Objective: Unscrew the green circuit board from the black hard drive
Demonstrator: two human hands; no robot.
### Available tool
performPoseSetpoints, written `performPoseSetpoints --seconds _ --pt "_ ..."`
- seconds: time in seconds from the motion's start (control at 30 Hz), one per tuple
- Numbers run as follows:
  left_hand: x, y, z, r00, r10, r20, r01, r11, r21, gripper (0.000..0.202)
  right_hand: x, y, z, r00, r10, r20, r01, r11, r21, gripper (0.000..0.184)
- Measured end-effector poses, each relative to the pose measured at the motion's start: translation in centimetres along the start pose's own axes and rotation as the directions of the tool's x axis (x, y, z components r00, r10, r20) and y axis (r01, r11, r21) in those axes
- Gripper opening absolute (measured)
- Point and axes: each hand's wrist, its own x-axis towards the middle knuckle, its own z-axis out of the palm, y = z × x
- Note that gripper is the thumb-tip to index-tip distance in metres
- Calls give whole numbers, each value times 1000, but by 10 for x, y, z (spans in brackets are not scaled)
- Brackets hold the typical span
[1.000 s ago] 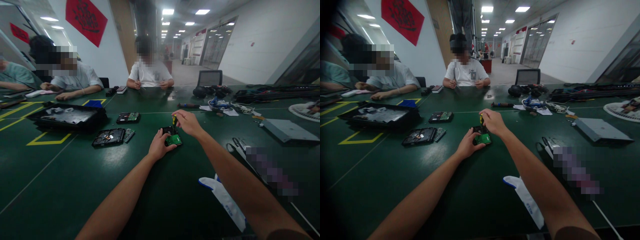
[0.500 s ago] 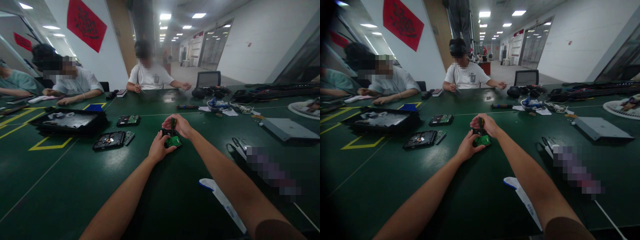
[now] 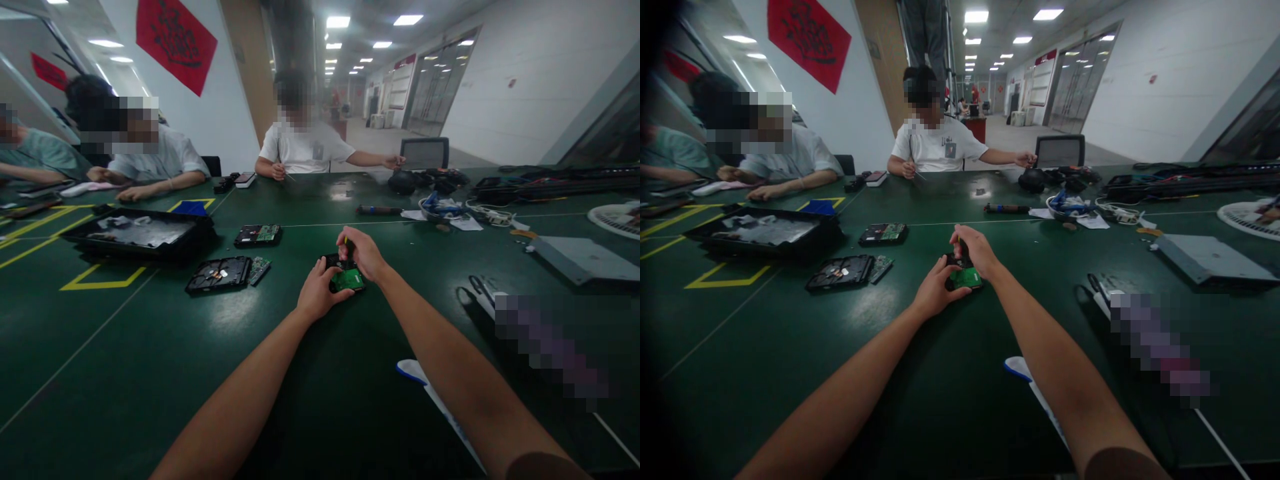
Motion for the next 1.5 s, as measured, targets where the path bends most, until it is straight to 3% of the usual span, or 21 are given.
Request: performPoseSetpoints --seconds 0.13,0.3,0.57,0.93,1.17,1.5 --pt "0 1 -1 1000 -4 3 4 1000 -7 62 -1 -1 0 998 24 -52 -24 1000 -3 48" --pt "0 1 -1 1000 -5 3 5 1000 -1 64 -1 0 -1 988 11 -151 -6 999 31 36" --pt "0 0 0 1000 3 -2 -3 1000 8 63 -5 -6 1 1000 14 2 -14 999 37 29" --pt "0 0 -1 1000 2 3 -2 1000 9 63 -4 -5 3 999 15 -52 -14 1000 6 34" --pt "1 0 -1 1000 -17 17 17 1000 -1 64 -2 -7 -2 993 64 -97 -66 998 -20 50" --pt "1 1 -1 1000 -11 17 11 1000 -9 63 -1 -5 -9 989 0 -147 -11 997 -73 29"
